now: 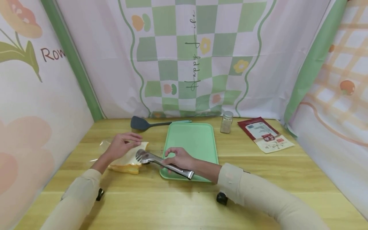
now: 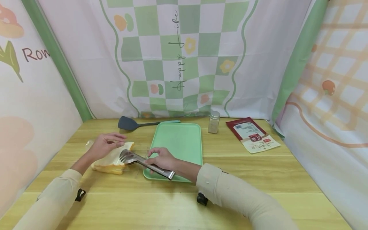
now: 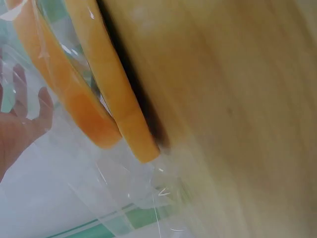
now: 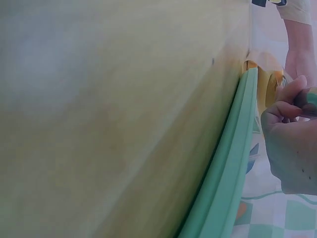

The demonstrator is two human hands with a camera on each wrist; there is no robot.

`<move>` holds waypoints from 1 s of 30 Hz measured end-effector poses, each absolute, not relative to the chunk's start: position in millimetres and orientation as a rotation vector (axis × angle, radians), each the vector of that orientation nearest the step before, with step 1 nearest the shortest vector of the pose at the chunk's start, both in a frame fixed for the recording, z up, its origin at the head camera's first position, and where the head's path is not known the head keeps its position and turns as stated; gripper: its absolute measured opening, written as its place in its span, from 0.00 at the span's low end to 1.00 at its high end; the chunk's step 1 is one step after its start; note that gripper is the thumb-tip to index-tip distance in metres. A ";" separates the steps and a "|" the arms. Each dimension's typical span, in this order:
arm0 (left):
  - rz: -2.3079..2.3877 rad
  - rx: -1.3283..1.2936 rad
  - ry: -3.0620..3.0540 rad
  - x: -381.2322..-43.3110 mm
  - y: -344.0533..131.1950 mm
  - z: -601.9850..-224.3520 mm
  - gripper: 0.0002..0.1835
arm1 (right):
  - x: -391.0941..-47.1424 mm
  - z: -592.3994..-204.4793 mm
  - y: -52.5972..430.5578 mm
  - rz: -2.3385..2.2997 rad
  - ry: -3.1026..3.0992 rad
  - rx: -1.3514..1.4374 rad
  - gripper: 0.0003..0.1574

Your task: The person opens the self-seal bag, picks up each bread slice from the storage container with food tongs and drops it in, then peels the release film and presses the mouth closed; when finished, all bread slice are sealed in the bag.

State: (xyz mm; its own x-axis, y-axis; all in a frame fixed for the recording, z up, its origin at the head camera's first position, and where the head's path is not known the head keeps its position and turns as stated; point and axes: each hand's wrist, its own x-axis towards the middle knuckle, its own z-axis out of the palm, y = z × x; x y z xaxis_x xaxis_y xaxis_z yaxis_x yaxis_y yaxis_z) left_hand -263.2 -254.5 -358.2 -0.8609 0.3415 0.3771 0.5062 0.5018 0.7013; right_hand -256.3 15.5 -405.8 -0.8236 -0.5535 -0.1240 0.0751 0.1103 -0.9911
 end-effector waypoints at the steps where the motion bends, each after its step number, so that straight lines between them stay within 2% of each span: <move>1: -1.286 -0.729 -2.550 -262.8 -253.7 -358.3 0.06 | -256.7 -405.8 14.9 -1.762 1.920 -0.464 0.10; 19: -1.302 -0.780 -2.416 -265.8 -250.6 -365.3 0.06 | -262.4 -405.6 14.0 -1.745 1.886 -0.476 0.10; 30: -1.269 -0.721 -2.472 -265.3 -250.7 -365.5 0.05 | -260.6 -398.0 23.8 -1.643 1.958 -0.467 0.12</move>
State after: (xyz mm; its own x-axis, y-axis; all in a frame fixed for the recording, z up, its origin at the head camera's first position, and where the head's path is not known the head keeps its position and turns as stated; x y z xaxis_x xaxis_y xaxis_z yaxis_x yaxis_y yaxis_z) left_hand -265.3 -250.7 -365.5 -0.8396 0.3061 0.4486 0.5430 0.4924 0.6802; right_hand -260.6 23.8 -398.0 -0.7962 -0.5780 -0.1788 0.0757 0.1980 -0.9773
